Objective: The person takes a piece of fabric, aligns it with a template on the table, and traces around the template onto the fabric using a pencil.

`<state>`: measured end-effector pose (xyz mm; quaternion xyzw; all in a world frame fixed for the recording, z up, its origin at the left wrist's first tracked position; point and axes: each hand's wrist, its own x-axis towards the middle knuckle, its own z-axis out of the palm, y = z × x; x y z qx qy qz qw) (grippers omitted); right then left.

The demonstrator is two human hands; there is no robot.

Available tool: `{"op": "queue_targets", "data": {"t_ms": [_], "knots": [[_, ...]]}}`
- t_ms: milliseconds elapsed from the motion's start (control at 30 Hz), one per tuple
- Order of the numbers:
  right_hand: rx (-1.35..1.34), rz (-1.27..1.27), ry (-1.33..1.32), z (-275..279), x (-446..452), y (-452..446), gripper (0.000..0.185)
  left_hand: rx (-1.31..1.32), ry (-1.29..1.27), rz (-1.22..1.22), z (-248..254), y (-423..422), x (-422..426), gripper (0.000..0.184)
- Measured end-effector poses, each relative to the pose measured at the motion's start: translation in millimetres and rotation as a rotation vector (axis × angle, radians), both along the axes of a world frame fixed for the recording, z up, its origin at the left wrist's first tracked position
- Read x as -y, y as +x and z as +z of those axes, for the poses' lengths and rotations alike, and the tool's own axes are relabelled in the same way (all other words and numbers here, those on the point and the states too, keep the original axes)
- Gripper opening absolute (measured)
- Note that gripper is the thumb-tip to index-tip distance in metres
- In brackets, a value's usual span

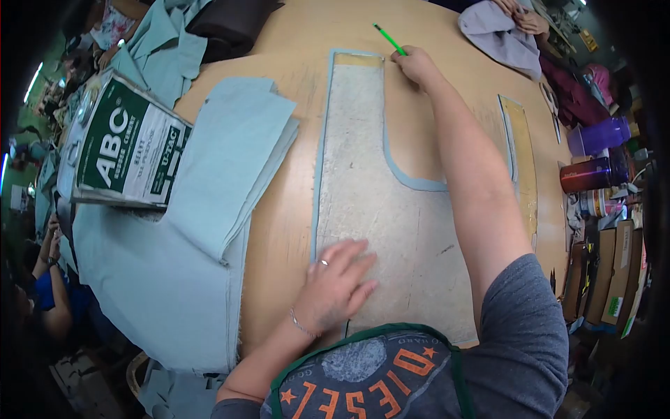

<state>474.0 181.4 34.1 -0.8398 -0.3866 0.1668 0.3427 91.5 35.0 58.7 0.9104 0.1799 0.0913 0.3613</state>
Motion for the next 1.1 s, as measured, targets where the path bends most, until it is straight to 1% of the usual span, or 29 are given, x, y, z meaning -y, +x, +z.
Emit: {"op": "queue_targets", "data": {"t_ms": [67,133,333,400,500,600,700,800,933,1100], "knots": [[-0.013,-0.006,-0.033,-9,-5,4,0.028,0.04,0.081,0.063,1,18,-18,0.042],[-0.01,0.032,-0.055,3,-4,-6,0.027,0.038,0.163,0.133,1,39,-36,0.043],[0.006,0.077,-0.04,6,-19,-5,0.027,-0.003,0.396,0.187,-8,106,-87,0.049],[0.033,0.092,-0.037,3,-26,-6,0.029,-0.045,0.406,0.183,-10,126,-99,0.051],[0.156,0.155,-0.095,8,-35,-8,0.03,-0.083,0.419,0.16,-14,150,-108,0.053],[0.223,0.225,-0.275,8,-52,-5,0.03,-0.1,0.442,0.161,-25,161,-111,0.053],[0.282,0.268,-0.334,7,-59,-2,0.034,-0.085,0.449,0.177,-29,162,-111,0.052],[0.225,0.266,-0.299,8,-56,0,0.033,-0.102,0.468,0.226,-27,163,-113,0.051],[0.08,0.251,-0.222,7,-52,10,0.03,-0.134,0.46,0.304,-28,162,-114,0.047],[-0.041,0.23,-0.144,4,-50,11,0.024,-0.134,0.465,0.335,-28,163,-113,0.045]]}}
